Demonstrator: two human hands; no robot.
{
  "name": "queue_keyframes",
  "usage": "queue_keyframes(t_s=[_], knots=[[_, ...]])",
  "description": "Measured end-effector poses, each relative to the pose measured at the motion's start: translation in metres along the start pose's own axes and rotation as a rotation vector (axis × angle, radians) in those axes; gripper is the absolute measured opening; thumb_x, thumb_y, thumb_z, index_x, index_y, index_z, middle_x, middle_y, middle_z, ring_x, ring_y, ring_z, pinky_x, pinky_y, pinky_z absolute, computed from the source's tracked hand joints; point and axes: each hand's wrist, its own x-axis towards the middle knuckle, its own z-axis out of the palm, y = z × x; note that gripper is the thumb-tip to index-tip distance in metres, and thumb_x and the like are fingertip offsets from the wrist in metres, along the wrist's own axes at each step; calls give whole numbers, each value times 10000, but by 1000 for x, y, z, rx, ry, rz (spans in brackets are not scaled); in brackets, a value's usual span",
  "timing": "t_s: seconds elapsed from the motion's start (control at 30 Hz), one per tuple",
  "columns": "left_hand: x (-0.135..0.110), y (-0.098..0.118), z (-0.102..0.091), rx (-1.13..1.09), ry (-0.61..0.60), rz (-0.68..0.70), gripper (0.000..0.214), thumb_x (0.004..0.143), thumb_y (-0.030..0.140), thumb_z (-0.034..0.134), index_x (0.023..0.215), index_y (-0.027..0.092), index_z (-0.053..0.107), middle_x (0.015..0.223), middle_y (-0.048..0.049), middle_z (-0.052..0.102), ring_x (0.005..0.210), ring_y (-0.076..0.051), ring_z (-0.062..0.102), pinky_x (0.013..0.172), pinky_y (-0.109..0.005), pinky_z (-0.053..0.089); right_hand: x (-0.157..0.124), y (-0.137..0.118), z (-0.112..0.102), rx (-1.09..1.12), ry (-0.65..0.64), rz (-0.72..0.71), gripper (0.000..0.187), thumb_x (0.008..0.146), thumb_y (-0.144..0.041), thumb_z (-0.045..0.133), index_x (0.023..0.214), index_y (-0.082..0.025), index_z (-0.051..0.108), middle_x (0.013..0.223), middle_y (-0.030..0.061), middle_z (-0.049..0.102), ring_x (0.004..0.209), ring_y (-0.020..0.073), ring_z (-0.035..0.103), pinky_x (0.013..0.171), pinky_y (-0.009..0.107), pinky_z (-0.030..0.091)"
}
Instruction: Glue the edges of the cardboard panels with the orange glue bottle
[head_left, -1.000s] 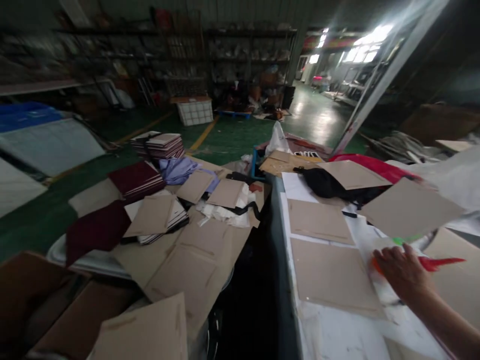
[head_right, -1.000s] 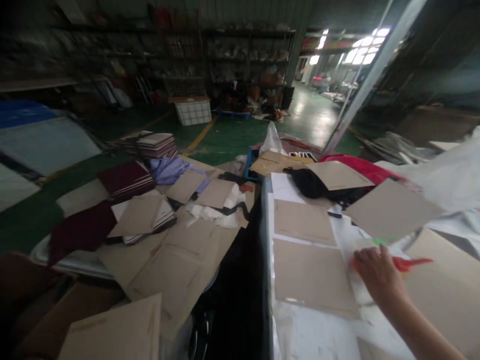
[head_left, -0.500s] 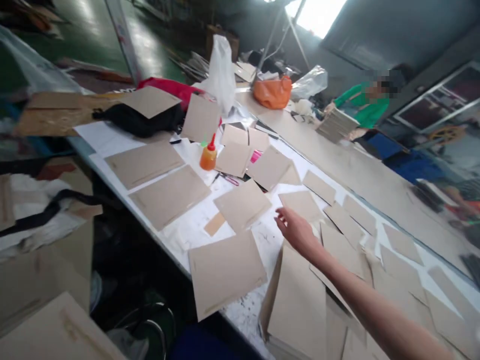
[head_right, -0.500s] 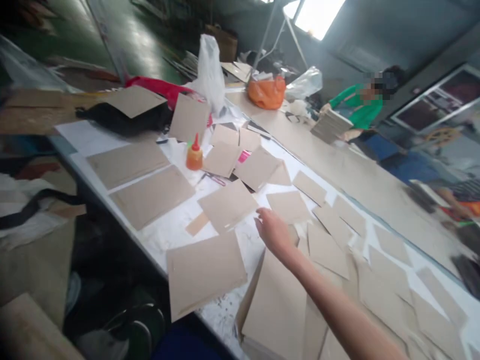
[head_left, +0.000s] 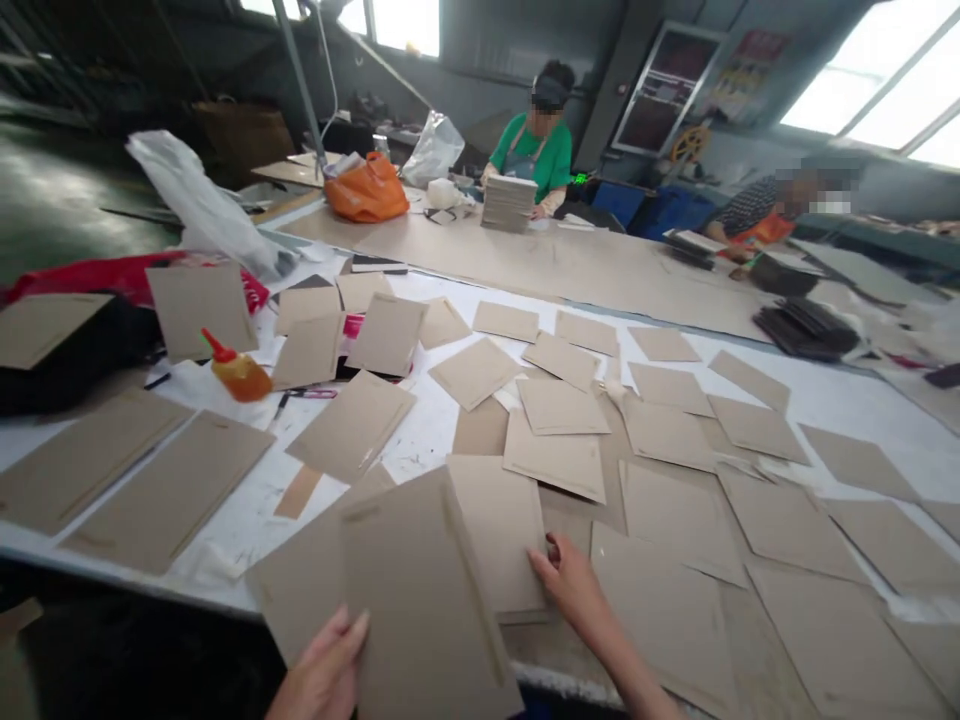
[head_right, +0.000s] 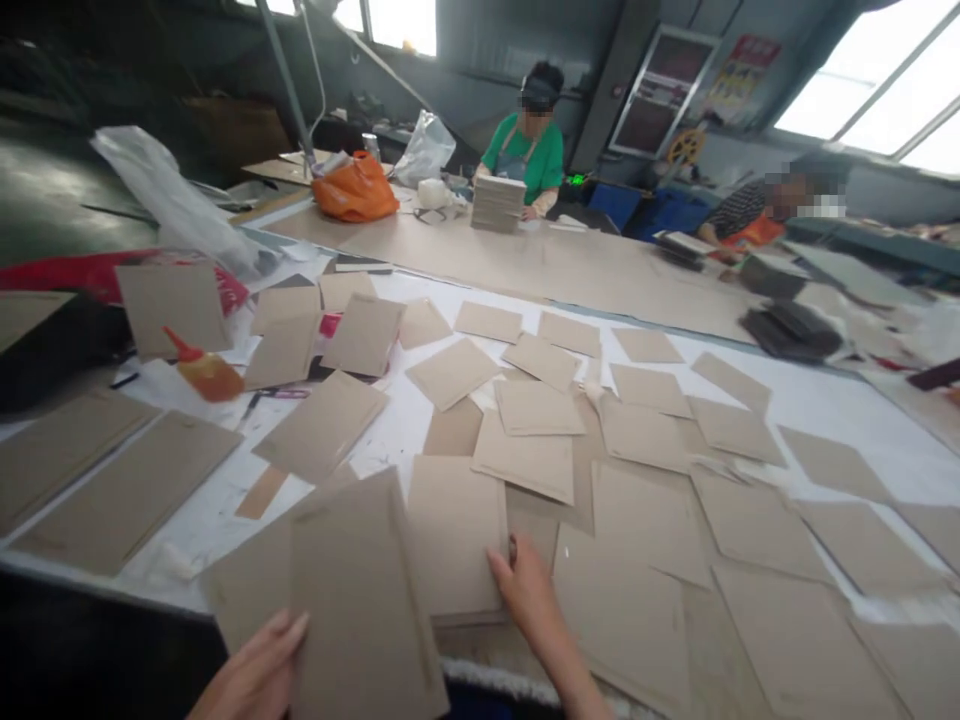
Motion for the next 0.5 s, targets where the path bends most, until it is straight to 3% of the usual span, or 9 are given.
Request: queue_keyframes(t_s=[0.1,0.2,0.33,0.5], knots=[[18,-18,48,125,-214,-21,364,588,303,779,894,146,659,922,-74,707,1031,-281,585,941,-391,416,6,0,3,83,1,5,478,804,-377,481,1137,-40,538,1064,212,613,1004,303,567,852,344,411],[26,-34,72,163,-316,11,342,579,331,779,837,133,675,845,-94,716,1005,-289,597,948,-387,395,10,4,5,162,-19,5,404,776,-341,496,1089,-98,571,1031,171,637,982,294,582,833,344,422],[30,-46,72,194,-342,62,274,642,318,731,842,137,683,818,-98,714,977,-286,607,943,-394,380,18,14,6,248,-62,8,407,749,-350,490,1054,-93,574,959,165,654,943,291,601,796,340,440],[31,-44,64,205,-390,39,304,641,335,732,861,130,688,836,-121,704,989,-306,596,939,-417,374,28,18,6,362,-101,6,526,758,-489,402,1002,-58,579,954,193,646,901,292,611,793,360,441]])
